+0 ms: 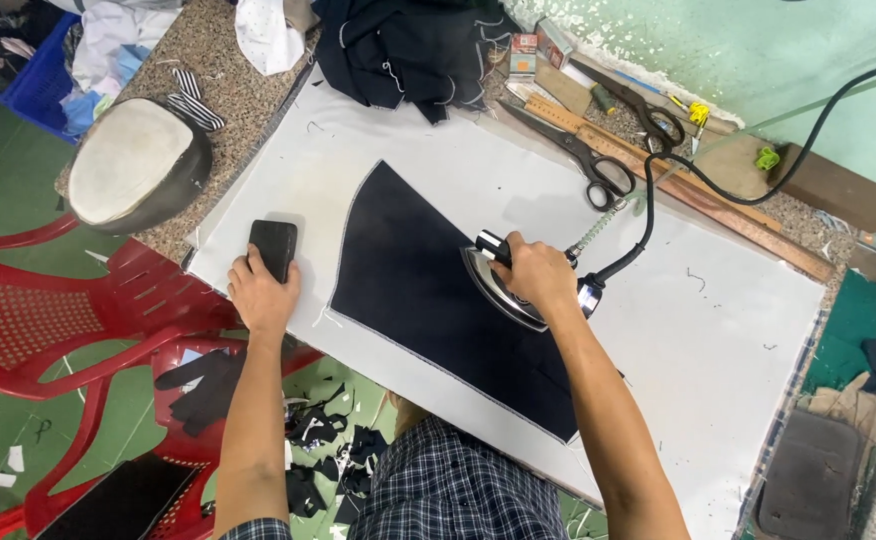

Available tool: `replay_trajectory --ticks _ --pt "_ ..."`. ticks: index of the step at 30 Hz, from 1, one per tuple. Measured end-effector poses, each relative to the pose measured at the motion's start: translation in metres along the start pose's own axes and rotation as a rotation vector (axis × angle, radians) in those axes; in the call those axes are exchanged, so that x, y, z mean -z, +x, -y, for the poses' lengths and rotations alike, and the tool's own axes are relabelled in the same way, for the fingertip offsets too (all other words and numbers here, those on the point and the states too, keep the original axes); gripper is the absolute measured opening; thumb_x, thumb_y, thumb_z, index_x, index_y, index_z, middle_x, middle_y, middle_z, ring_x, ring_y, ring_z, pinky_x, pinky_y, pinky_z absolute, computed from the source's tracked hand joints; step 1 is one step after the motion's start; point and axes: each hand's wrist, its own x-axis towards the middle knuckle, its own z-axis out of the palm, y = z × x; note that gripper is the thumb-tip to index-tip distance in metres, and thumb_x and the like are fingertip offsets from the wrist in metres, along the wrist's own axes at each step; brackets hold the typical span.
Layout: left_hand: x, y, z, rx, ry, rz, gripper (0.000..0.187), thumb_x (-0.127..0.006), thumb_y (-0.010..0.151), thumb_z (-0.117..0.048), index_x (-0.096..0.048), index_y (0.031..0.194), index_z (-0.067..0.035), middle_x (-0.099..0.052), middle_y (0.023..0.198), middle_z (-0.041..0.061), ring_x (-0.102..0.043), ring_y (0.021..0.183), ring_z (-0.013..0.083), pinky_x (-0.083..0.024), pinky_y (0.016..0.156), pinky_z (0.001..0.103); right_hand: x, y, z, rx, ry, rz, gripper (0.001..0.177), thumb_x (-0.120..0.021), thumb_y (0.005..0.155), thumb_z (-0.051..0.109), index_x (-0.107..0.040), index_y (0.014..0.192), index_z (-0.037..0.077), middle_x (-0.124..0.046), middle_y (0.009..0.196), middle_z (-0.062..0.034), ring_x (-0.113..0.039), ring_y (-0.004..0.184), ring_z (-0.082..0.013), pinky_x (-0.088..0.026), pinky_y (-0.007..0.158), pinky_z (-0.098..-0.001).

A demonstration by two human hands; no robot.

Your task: The person irons a piece of dark fabric on a white work table, smoothing it with their hands and using a steam iron. They then use scissors to trim the edges of the fabric and place the cut piece on a red chair.

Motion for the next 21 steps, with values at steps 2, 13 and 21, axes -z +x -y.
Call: replay_trajectory --ticks 2,13,21 --pt "-0.001 0.0 0.0 0.001 -0.002 -0.003 0.075 -0.071 0.087 -0.05 -0.058 0.141 0.001 -0.056 0.116 0.018 -0.061 0.1 0.0332 -0.051 0.078 0.046 0.001 0.0 0.0 -0.001 0.0 0.011 0.041 -0.066 0.094 0.039 -0.063 0.121 0.008 -0.075 0.096 -0.0231 -0.076 0.095 -0.0392 -0.061 0.085 -0.0491" --pt "0.006 0.0 -0.003 -0.006 -0.017 -0.015 0.075 -0.074 0.086 -0.047 -0.058 0.14 0.003 -0.055 0.114 0.018 -0.06 0.099 0.0338 -0.05 0.078 0.045 0.019 -0.004 0.004 0.02 0.106 0.083 0.057 -0.062 0.093 0.051 -0.061 0.123 0.003 -0.074 0.102 -0.0289 -0.072 0.103 -0.0456 -0.056 0.091 -0.0539" --pt "0.006 0.0 -0.004 0.01 -0.012 -0.012 0.074 -0.072 0.085 -0.047 -0.057 0.139 0.001 -0.055 0.115 0.018 -0.06 0.098 0.0336 -0.05 0.077 0.045 0.015 0.01 0.001 0.07 0.106 0.177 0.062 -0.049 0.101 0.055 -0.055 0.13 0.0 -0.073 0.102 -0.0313 -0.071 0.105 -0.0478 -0.055 0.091 -0.0566"
